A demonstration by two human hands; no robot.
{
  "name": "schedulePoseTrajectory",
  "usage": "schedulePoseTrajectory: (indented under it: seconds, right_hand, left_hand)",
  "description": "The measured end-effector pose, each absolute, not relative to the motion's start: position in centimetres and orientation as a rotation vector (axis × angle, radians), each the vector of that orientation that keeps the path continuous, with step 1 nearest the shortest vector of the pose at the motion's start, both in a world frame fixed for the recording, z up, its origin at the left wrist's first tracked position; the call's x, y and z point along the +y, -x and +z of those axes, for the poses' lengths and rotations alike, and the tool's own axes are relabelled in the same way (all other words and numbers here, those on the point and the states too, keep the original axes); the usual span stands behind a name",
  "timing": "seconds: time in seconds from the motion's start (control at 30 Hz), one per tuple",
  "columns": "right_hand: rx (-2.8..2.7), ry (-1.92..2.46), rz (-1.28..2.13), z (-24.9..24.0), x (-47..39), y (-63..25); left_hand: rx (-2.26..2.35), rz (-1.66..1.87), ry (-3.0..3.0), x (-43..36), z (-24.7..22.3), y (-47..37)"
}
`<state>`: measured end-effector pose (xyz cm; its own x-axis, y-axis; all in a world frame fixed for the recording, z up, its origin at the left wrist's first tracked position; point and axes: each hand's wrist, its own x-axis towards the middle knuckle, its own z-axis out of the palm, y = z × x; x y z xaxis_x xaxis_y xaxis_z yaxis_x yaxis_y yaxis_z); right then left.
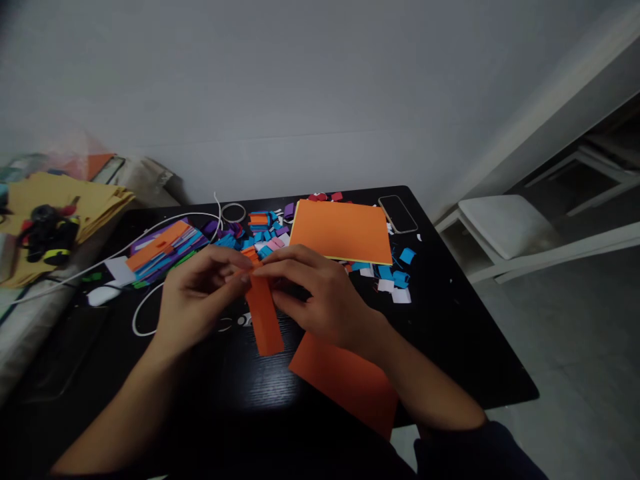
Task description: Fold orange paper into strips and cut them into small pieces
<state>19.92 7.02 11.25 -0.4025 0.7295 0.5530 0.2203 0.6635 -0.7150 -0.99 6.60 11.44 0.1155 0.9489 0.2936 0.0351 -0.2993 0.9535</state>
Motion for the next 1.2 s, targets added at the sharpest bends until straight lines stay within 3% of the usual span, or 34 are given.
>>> schedulePoseTrajectory:
  seconds: [0.63,1.2]
  right_hand:
    - [-1.893,0.775,0.623,11.36,6.78,-19.74]
    - [-1.868,0.789,0.804,11.42,6.49,-19.76]
  left_hand:
    - [0.938,1.159,-1.463,6.56,12.12,1.76]
    - [0.848,1.069,-1.317,6.92,11.78,1.83]
